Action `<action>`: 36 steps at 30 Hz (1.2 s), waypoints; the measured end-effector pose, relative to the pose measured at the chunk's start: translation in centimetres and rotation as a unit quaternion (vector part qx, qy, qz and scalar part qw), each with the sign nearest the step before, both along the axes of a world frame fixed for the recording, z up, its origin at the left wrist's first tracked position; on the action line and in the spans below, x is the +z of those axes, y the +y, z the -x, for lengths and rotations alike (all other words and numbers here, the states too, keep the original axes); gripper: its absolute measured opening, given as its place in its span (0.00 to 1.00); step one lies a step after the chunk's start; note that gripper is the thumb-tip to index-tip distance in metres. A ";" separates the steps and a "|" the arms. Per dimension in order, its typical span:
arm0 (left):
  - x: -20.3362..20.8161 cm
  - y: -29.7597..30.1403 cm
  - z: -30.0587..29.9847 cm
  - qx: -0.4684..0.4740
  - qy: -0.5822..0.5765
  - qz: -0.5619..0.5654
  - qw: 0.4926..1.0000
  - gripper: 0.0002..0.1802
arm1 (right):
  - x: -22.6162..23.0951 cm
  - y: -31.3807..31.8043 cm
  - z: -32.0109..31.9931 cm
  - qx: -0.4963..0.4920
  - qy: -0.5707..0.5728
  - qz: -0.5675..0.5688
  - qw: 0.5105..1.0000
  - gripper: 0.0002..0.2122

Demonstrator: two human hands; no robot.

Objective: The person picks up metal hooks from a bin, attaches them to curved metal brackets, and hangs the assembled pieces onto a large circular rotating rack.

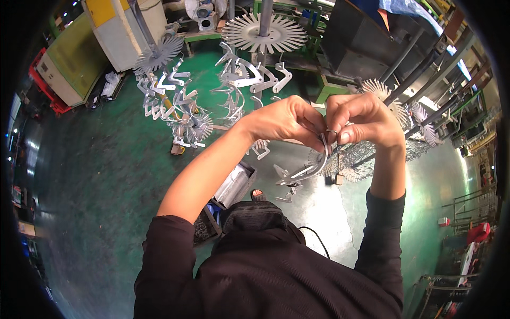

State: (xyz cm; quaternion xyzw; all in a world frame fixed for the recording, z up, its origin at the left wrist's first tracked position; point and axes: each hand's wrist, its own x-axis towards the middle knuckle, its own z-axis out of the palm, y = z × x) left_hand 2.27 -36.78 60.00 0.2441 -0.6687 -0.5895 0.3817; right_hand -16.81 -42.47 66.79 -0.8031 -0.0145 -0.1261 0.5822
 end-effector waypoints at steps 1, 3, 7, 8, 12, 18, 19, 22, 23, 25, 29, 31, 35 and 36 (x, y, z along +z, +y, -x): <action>0.0 -0.4 0.5 -0.032 0.017 -0.013 0.999 0.11 | -0.4 0.4 0.6 -0.025 0.001 -0.038 0.999 0.05; 0.0 -1.2 1.1 -0.056 0.037 -0.024 0.997 0.11 | -1.0 0.6 1.4 -0.080 -0.003 -0.082 0.993 0.06; -0.3 -3.1 0.9 -0.034 -0.051 -0.009 0.998 0.15 | -2.7 0.1 2.4 -0.166 -0.040 -0.139 0.975 0.07; -0.4 -3.1 0.6 -0.014 -0.041 -0.017 0.999 0.18 | -3.0 0.0 2.7 -0.198 -0.041 -0.131 0.971 0.07; -0.1 -2.7 -1.9 0.121 -0.042 0.051 0.990 0.18 | -4.4 -0.6 2.7 -0.289 -0.044 -0.162 0.942 0.09; 0.0 1.5 -6.8 0.303 0.000 0.104 0.947 0.15 | -5.3 -1.2 0.4 -0.404 -0.066 -0.143 0.901 0.10; -0.3 2.1 -7.3 0.321 0.015 0.102 0.941 0.14 | -5.5 -1.5 0.2 -0.420 -0.074 -0.138 0.894 0.10; -1.0 4.6 -8.7 0.373 0.042 0.101 0.921 0.12 | -5.6 -2.6 -0.8 -0.451 -0.098 -0.121 0.879 0.10; -1.3 5.4 -9.1 0.388 0.049 0.101 0.915 0.12 | -5.5 -3.0 -1.1 -0.456 -0.105 -0.115 0.876 0.10; -1.6 6.7 -9.4 0.418 0.043 0.104 0.901 0.11 | -5.1 -3.8 -1.7 -0.468 -0.115 -0.123 0.868 0.10; -2.6 8.1 -9.8 0.450 0.036 0.096 0.887 0.11 | -4.9 -5.6 -2.3 -0.477 -0.116 -0.123 0.863 0.10; -2.8 8.6 -9.8 0.459 0.033 0.096 0.883 0.10 | -4.7 -6.4 -2.5 -0.479 -0.117 -0.121 0.862 0.10; -2.8 9.3 -9.7 0.479 0.027 0.092 0.873 0.10 | -4.8 -8.4 -2.7 -0.483 -0.120 -0.125 0.858 0.10; -2.9 9.3 -9.7 0.485 0.023 0.090 0.870 0.10 | -4.9 -8.9 -2.7 -0.485 -0.121 -0.124 0.857 0.10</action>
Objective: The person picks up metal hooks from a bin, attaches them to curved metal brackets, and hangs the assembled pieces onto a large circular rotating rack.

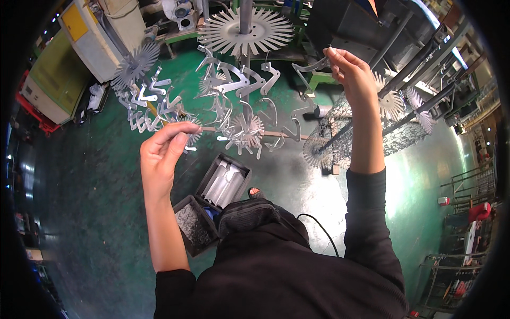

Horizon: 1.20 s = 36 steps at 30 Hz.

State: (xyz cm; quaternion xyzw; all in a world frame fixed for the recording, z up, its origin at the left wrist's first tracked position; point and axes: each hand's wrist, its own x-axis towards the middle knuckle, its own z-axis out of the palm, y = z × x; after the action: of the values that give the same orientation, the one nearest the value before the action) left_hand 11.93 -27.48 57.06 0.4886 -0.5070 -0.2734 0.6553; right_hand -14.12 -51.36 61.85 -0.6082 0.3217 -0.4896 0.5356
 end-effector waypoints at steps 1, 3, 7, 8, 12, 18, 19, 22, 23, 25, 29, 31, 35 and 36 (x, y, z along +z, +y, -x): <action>-0.1 0.1 0.0 0.004 0.001 0.000 1.000 0.10 | -0.1 -0.4 -0.1 -0.001 -0.001 0.001 1.000 0.10; -0.2 0.1 -0.2 0.011 0.003 0.001 1.000 0.10 | -0.2 -1.0 -0.3 -0.003 -0.002 -0.002 1.000 0.10; -0.6 0.1 -0.2 0.015 0.009 -0.001 1.000 0.09 | -0.8 -2.5 -0.6 0.002 -0.009 -0.006 1.000 0.10; -0.7 0.1 -0.2 0.019 0.009 -0.002 1.000 0.09 | -0.9 -2.8 -0.7 0.002 0.007 -0.005 1.000 0.10; -1.1 0.1 -0.2 0.028 0.012 -0.005 1.000 0.09 | -1.4 -3.8 -1.2 0.001 0.051 0.002 0.999 0.10; -1.1 -0.1 0.4 0.040 0.011 -0.017 0.999 0.09 | -2.6 -5.5 -2.4 -0.012 0.022 0.010 1.000 0.09; -1.2 -0.2 0.5 0.042 0.010 -0.019 0.999 0.09 | -2.9 -5.7 -2.5 -0.007 0.014 0.008 1.000 0.09; -1.1 -0.3 0.6 0.047 0.006 -0.024 0.999 0.08 | -3.3 -6.1 -2.9 0.014 -0.013 -0.003 1.000 0.10; -1.0 -0.2 0.6 0.049 0.005 -0.025 0.998 0.09 | -3.1 -6.0 -3.2 0.009 -0.001 0.000 1.000 0.10; -1.1 -0.2 0.7 0.050 0.006 -0.030 0.998 0.09 | -2.8 -5.6 -3.4 -0.003 0.025 0.006 1.000 0.10; -1.3 -0.3 0.9 0.052 0.007 -0.038 0.998 0.09 | -3.2 -6.2 -3.5 0.003 0.021 0.011 1.000 0.10; -1.3 -0.3 0.9 0.053 0.004 -0.040 0.998 0.09 | -3.7 -6.8 -3.5 0.014 0.012 0.013 1.000 0.10; -1.3 -0.4 1.0 0.055 0.005 -0.042 0.998 0.09 | -3.4 -7.2 -3.9 0.022 0.032 0.041 0.998 0.10; -1.3 -0.4 1.0 0.055 0.005 -0.041 0.998 0.09 | -3.2 -7.2 -4.0 0.023 0.041 0.045 0.998 0.10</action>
State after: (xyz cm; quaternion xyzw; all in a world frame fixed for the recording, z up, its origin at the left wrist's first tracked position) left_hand 10.97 -27.87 55.71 0.5409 -0.4644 -0.2598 0.6514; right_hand -10.11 -58.56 58.69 -0.6585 0.3071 -0.4655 0.5053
